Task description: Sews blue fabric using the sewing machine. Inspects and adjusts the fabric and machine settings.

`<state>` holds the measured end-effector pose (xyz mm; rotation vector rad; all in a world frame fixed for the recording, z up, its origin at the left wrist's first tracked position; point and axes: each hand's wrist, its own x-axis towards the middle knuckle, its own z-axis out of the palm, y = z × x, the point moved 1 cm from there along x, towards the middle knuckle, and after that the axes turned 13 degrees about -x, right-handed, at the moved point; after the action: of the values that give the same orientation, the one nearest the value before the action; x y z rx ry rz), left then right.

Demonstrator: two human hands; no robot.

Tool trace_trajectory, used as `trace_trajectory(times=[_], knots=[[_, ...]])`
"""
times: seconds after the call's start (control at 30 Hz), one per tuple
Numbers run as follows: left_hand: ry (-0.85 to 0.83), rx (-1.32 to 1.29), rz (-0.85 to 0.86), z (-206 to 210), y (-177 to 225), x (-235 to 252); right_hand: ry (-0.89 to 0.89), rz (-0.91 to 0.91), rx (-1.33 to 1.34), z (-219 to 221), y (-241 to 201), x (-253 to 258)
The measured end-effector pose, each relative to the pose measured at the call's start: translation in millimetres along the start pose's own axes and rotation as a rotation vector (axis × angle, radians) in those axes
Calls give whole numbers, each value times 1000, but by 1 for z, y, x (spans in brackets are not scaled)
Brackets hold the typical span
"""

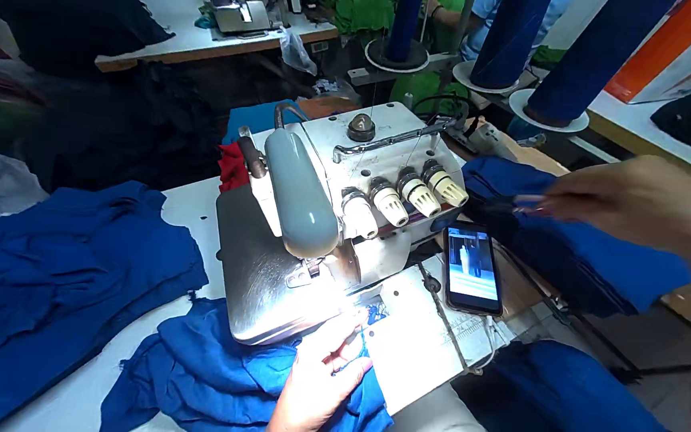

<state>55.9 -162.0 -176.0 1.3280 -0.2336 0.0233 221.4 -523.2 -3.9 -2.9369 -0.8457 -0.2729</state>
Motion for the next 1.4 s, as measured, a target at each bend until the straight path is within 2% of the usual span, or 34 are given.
trace_trajectory(times=[0.03, 0.1, 0.17, 0.23, 0.33, 0.4, 0.47, 0.57, 0.67, 0.87, 1.03, 1.13, 1.2, 1.27, 1.4], knots=[[-11, 9, -1, 1, 0, 1, 91, 84, 145, -1, 6, -20], [-26, -14, -15, 1, 1, 1, 230, 185, 626, 13, 4, -57], [-33, -30, -34, 1, 2, 1, 276, 201, 1042, 38, -22, -79], [-47, -42, -42, 1, 3, 1, 250, 280, 1206, 64, -63, -85], [-48, -12, -72, 3, 7, 5, 184, 443, 1174, 103, -118, -79], [-11, 31, -144, 4, 13, 1, 133, 422, 1126, 117, -149, -73], [19, 2, -214, 4, 18, -2, 145, 241, 852, 121, -167, -69], [10, -71, -255, 4, 21, -1, 277, -120, 223, 125, -178, -62], [-21, -78, -268, 2, 23, 0, 281, -266, -13, 126, -183, -57], [-53, -90, -212, 1, 21, 0, 321, -374, -32, 123, -187, -46], [-64, -55, -196, 0, 22, 2, 345, -410, 105, 128, -187, -43], [-55, -66, -232, 0, 21, -1, 264, -231, 319, 128, -173, -51], [-29, -51, -220, 0, 17, -2, 182, -81, 369, 121, -153, -51], [-42, -65, -164, -1, 13, 0, 189, 1, 338, 114, -128, -46], [-17, -88, -128, 1, 9, 0, 316, 19, 135, 99, -91, -28]])
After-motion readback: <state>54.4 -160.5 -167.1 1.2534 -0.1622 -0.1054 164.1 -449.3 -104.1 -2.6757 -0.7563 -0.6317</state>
